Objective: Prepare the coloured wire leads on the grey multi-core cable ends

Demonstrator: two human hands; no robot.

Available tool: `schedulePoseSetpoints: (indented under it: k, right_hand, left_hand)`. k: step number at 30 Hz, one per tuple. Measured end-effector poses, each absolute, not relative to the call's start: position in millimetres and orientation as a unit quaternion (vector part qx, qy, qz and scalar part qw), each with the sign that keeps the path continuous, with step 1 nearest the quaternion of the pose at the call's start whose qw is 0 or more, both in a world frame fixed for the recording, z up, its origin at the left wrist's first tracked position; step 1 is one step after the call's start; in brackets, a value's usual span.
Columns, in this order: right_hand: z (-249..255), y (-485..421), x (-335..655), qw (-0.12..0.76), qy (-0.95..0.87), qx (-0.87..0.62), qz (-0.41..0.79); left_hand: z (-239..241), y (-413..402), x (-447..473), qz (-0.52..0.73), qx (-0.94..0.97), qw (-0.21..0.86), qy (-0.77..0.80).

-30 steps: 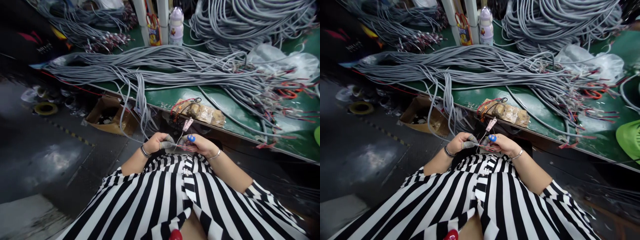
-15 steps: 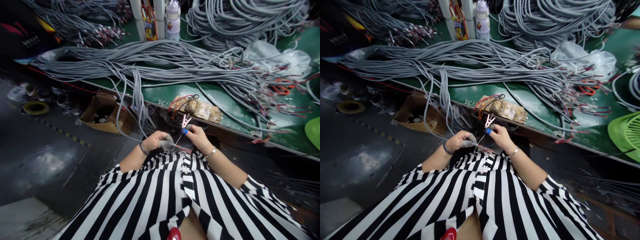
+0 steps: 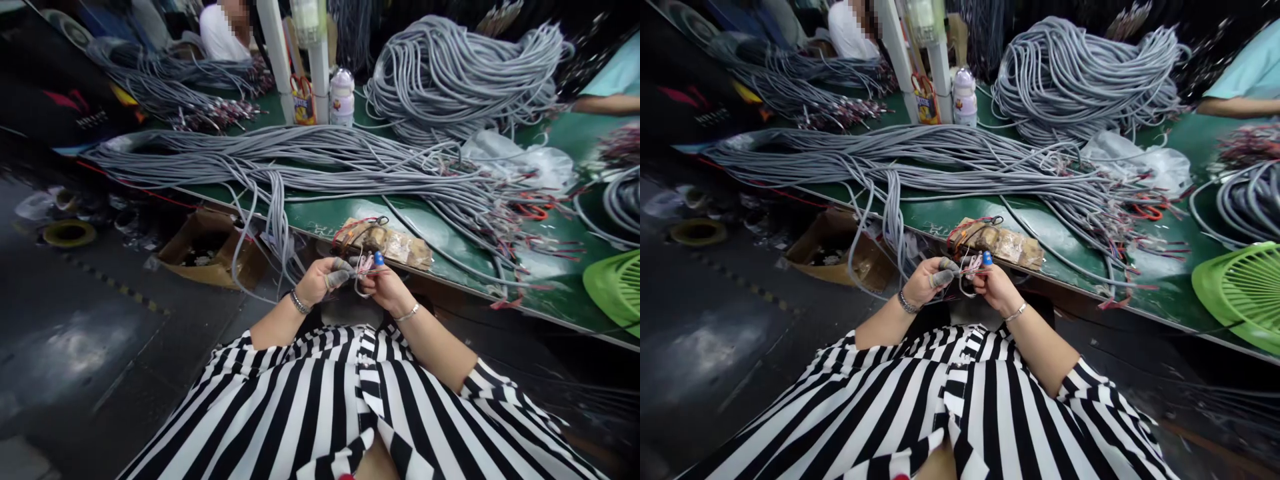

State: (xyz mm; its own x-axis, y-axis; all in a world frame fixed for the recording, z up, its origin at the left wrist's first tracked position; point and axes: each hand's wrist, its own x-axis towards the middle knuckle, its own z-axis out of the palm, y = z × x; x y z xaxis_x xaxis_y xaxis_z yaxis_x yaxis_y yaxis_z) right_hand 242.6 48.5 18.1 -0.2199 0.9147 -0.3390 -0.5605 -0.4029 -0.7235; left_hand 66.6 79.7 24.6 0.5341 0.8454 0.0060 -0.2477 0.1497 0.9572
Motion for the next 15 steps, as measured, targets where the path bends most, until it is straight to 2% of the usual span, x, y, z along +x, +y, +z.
schedulePoseSetpoints:
  k: [9, 15]
  right_hand:
    - [20, 50, 239, 0.558, -0.221, -0.409, 0.687]
    - [20, 51, 236, 0.569, -0.204, -0.417, 0.678]
  left_hand:
    - [3, 75, 69, 0.344, 0.509, 0.725, 0.311]
    - [-1, 75, 70, 0.317, 0.513, 0.734, 0.311]
